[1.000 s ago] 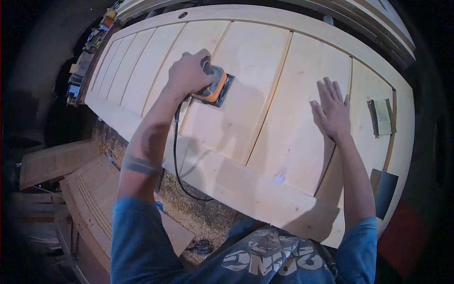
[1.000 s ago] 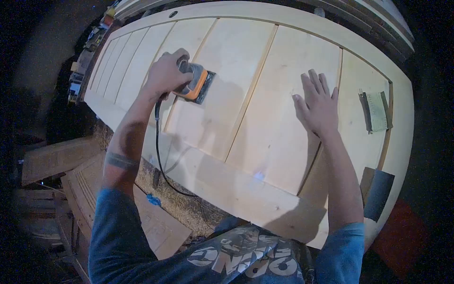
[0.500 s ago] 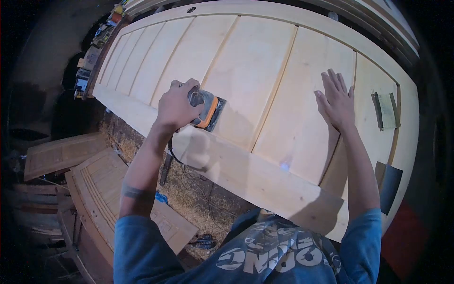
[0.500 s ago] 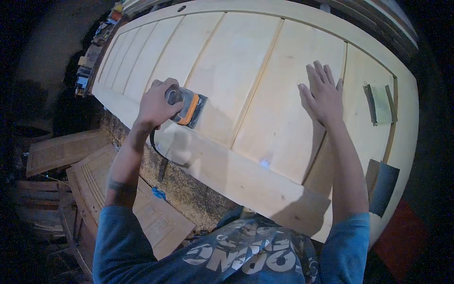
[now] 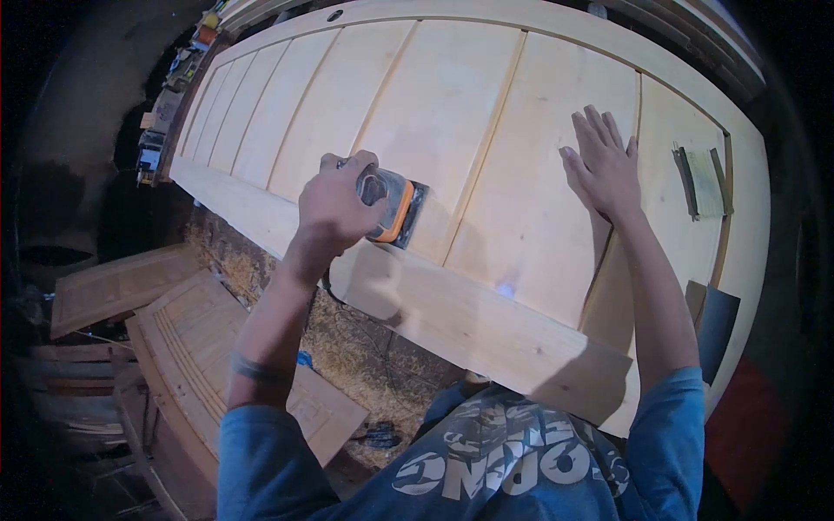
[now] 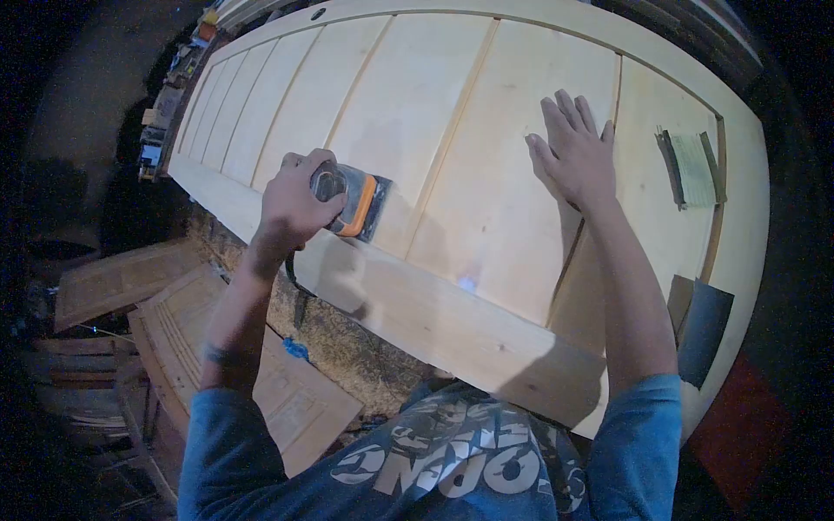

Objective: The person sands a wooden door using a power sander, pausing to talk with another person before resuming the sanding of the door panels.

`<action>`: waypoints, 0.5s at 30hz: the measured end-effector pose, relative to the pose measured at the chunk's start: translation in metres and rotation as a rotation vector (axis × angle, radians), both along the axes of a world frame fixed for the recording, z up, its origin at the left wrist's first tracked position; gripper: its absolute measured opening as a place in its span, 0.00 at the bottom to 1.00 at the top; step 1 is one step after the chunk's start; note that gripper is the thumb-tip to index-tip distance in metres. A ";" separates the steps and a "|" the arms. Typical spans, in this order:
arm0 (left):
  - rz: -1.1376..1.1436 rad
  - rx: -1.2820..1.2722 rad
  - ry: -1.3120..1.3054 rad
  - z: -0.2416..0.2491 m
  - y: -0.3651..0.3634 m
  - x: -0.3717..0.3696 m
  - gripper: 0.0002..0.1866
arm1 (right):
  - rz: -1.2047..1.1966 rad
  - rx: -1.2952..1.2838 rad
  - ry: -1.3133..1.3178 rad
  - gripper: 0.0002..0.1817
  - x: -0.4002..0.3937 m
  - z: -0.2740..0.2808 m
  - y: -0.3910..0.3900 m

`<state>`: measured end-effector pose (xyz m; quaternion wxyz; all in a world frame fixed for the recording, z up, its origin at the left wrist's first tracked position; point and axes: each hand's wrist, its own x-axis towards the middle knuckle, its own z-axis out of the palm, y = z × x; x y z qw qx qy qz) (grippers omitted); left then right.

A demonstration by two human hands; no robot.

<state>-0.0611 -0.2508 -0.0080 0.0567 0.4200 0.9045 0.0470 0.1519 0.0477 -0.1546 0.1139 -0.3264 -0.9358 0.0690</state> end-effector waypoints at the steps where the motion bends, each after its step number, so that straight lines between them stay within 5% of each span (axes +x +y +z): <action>1: -0.035 0.028 0.008 -0.001 0.001 0.005 0.26 | 0.000 -0.002 -0.003 0.35 0.000 0.000 0.000; 8: -0.282 0.248 0.151 -0.011 0.011 0.033 0.24 | 0.002 -0.014 -0.002 0.36 0.000 -0.001 -0.001; 15: -0.143 0.119 0.096 -0.006 0.040 0.043 0.25 | -0.016 -0.075 0.026 0.36 -0.001 0.007 -0.005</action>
